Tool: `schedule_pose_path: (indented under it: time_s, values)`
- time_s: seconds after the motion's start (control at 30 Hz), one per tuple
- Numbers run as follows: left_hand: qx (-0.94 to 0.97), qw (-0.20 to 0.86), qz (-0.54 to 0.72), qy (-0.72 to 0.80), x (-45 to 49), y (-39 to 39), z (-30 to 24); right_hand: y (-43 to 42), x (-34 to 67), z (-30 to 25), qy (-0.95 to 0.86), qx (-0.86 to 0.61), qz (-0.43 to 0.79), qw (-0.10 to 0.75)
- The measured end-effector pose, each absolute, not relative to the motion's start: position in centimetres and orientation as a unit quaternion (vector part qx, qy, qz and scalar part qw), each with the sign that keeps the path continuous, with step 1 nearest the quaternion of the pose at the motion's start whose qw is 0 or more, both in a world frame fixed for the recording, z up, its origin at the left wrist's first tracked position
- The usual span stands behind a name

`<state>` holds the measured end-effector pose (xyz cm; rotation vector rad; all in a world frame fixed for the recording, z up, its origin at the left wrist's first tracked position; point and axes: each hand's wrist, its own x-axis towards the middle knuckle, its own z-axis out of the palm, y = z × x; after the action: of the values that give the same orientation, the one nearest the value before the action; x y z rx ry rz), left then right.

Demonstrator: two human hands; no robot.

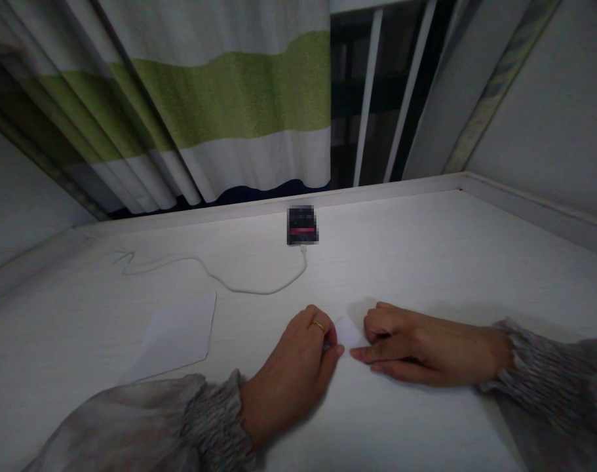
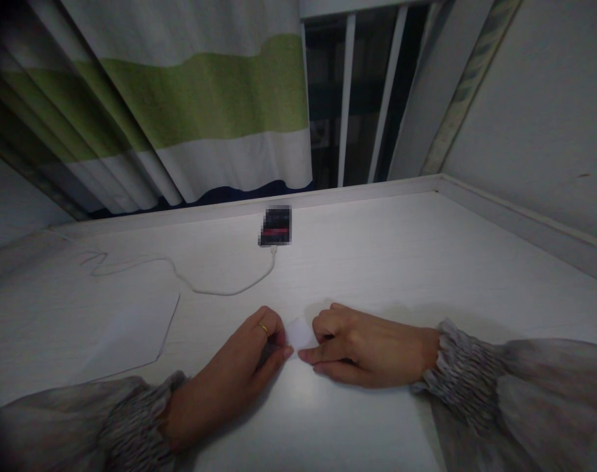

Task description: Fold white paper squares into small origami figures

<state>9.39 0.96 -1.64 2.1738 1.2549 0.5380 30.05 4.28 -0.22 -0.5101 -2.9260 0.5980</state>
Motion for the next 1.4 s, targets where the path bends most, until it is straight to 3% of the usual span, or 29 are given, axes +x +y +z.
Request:
schedule_pose_path:
  time_s: [0.5, 1.4]
  values:
    - [0.815, 0.291, 0.195, 0.462, 9.3, 0.7, -1.4, 5.1, 31.1, -0.7, -0.925, -0.178, 0.301, 0.152]
    - [0.819, 0.265, 0.196, 0.470, 9.6, 1.0, -1.5, 4.5, 30.2, -0.7, -0.963, -0.153, 0.190, 0.113]
